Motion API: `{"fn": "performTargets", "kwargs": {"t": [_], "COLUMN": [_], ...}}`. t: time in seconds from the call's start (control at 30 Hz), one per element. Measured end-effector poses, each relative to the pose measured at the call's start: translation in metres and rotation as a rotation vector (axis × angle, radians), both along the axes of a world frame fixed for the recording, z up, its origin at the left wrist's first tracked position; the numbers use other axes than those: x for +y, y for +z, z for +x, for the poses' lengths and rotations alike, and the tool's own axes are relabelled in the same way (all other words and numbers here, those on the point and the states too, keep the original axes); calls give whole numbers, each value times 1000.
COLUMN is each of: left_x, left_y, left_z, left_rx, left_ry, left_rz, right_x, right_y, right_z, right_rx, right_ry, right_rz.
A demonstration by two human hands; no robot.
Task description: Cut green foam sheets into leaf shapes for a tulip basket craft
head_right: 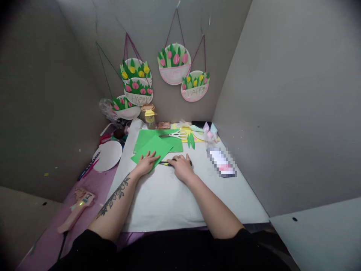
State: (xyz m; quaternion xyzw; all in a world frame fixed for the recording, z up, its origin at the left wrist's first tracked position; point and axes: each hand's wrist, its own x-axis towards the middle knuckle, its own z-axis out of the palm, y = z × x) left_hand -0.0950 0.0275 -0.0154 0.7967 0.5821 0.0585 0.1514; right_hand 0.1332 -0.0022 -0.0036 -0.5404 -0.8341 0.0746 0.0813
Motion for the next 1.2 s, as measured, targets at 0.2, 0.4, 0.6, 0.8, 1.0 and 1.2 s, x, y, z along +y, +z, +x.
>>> {"fn": "performTargets", "kwargs": {"t": [0.2, 0.4, 0.6, 0.8, 1.0, 1.2], "left_x": [-1, 0, 3, 4, 5, 5], "left_y": [1, 0, 1, 2, -1, -1], "left_z": [0, 0, -2, -3, -3, -4], "left_rx": [0, -17, -48, -49, -66, -71], "left_ry": [1, 7, 2, 2, 10, -4], "left_rz": [-3, -7, -27, -37, -35, -32], "right_x": [-4, -10, -12, -13, -14, -17], "right_y": [3, 1, 2, 5, 5, 6], "right_z": [-1, 6, 4, -6, -7, -3], "right_rx": [-5, 7, 4, -1, 16, 16], "right_ry": [12, 18, 25, 46, 52, 60], "right_rz": [-13, -13, -13, -29, -20, -31]}}
